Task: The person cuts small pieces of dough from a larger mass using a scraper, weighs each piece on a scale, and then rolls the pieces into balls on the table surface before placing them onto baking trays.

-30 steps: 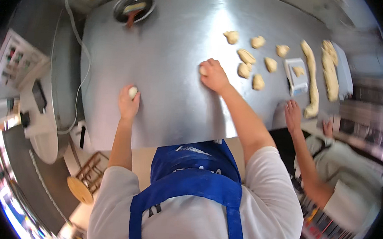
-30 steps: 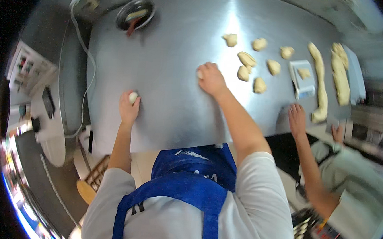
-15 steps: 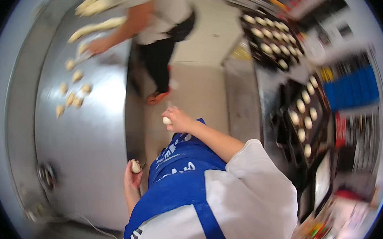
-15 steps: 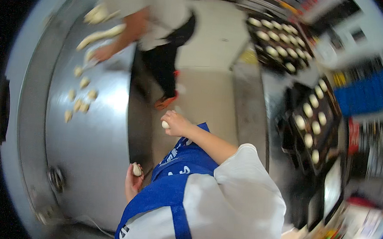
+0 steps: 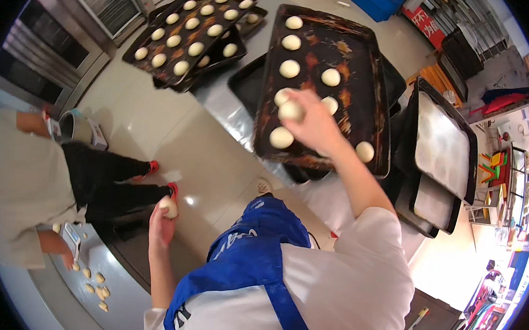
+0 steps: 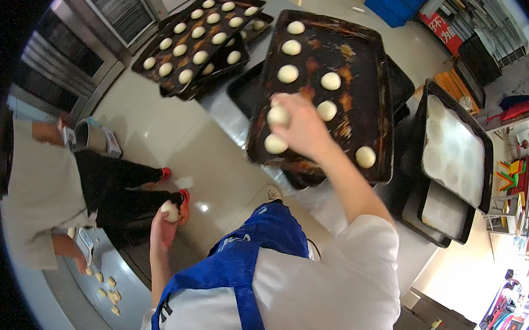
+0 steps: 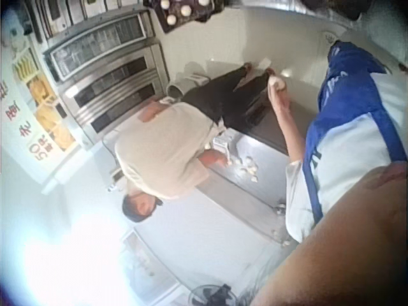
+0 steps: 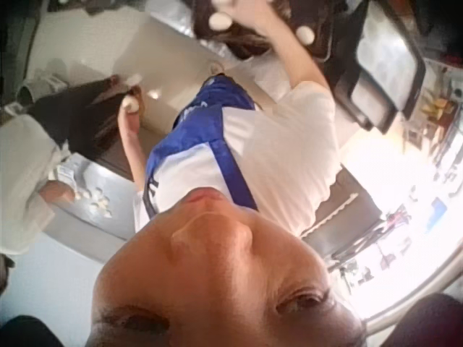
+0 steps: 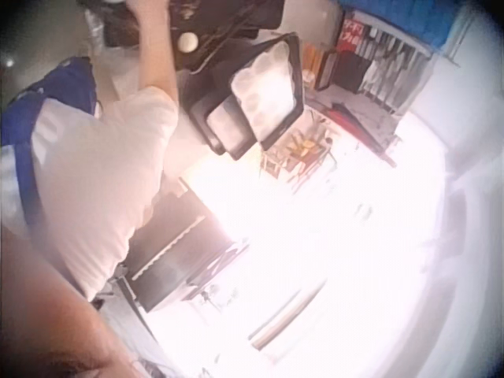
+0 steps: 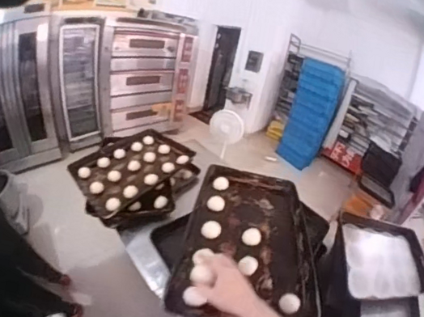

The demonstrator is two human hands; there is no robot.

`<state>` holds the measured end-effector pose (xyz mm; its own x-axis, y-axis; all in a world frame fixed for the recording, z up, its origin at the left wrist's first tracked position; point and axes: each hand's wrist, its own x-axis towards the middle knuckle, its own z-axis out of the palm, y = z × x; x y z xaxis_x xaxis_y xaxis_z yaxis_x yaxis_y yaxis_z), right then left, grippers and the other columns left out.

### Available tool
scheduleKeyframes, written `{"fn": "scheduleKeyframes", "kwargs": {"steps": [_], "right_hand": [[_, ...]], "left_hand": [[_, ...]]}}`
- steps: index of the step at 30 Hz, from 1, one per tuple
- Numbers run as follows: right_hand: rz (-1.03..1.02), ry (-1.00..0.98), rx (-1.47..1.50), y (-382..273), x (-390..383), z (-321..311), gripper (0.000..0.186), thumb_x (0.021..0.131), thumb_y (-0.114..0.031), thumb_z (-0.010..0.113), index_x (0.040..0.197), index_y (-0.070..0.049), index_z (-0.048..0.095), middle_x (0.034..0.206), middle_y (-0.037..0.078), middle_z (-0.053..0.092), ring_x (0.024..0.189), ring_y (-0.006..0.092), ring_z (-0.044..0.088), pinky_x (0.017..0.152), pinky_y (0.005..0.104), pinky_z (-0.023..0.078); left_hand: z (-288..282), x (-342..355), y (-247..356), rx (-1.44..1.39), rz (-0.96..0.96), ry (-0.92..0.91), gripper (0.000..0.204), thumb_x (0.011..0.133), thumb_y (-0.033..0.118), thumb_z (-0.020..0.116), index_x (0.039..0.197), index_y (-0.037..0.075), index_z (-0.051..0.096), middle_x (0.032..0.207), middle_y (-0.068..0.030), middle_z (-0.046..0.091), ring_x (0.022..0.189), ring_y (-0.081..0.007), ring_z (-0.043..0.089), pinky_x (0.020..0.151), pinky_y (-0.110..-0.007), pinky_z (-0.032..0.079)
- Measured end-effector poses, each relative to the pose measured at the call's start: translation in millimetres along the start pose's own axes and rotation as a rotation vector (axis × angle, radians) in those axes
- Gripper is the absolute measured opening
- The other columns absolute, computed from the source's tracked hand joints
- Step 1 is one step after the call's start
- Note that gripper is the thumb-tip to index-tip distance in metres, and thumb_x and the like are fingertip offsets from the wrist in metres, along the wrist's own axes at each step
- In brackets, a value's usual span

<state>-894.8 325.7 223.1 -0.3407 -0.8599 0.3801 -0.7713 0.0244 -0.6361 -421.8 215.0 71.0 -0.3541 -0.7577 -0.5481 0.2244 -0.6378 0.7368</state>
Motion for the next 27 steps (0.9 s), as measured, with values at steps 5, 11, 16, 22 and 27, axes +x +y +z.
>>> {"fn": "scheduleKeyframes", "kwargs": {"steps": [5,11,16,22,27], "right_hand": [[0.312,0.056,-0.202,149.9,80.8,-74.9,0.05,0.08,-0.023,0.072,0.124,-0.003,0.061,0.12,0.018,0.063,0.112,0.0351,0.061,0.099,0.0425,0.049],[0.197,-0.136,-0.41,258.8,137.4,-52.7,0.051,0.08,-0.022,0.075,0.126,-0.004,0.059,0.125,0.021,0.059,0.119,0.0375,0.055,0.102,0.0436,0.047],[0.201,-0.128,-0.552,232.0,110.3,-84.2,0.078,0.086,-0.043,0.071,0.15,-0.015,0.038,0.148,0.026,0.035,0.136,0.0424,0.036,0.106,0.051,0.041],[0.199,0.036,-0.448,178.7,4.2,-172.5,0.068,0.075,-0.023,0.081,0.136,-0.009,0.053,0.146,0.023,0.038,0.132,0.0437,0.037,0.108,0.0507,0.037],[0.582,0.183,-0.493,160.5,-112.0,-166.9,0.068,0.074,-0.013,0.081,0.135,-0.008,0.052,0.145,0.023,0.039,0.128,0.0436,0.039,0.108,0.0514,0.034]], "left_hand": [[206.9,64.6,40.8,0.224,-0.094,-0.213,0.047,0.09,0.005,0.055,0.136,-0.001,0.049,0.124,-0.0098,0.059,0.116,-0.0203,0.056,0.1,-0.033,0.044],[382.7,117.2,74.4,0.575,-0.013,-0.489,0.052,0.09,0.007,0.056,0.141,0.001,0.046,0.13,-0.0109,0.056,0.121,-0.0204,0.055,0.103,-0.033,0.043],[513.4,208.3,53.7,0.747,0.141,-0.671,0.053,0.088,0.01,0.067,0.137,0.0,0.05,0.122,-0.0077,0.059,0.108,-0.0161,0.058,0.093,-0.031,0.048],[646.7,312.1,13.1,1.333,0.852,-0.578,0.058,0.078,0.026,0.076,0.127,0.002,0.057,0.127,-0.0187,0.061,0.117,-0.034,0.059,0.101,-0.041,0.046],[699.0,344.4,-28.7,1.444,0.899,-0.595,0.066,0.083,0.033,0.076,0.137,0.004,0.051,0.136,-0.0177,0.056,0.124,-0.0345,0.053,0.107,-0.043,0.043]]}}
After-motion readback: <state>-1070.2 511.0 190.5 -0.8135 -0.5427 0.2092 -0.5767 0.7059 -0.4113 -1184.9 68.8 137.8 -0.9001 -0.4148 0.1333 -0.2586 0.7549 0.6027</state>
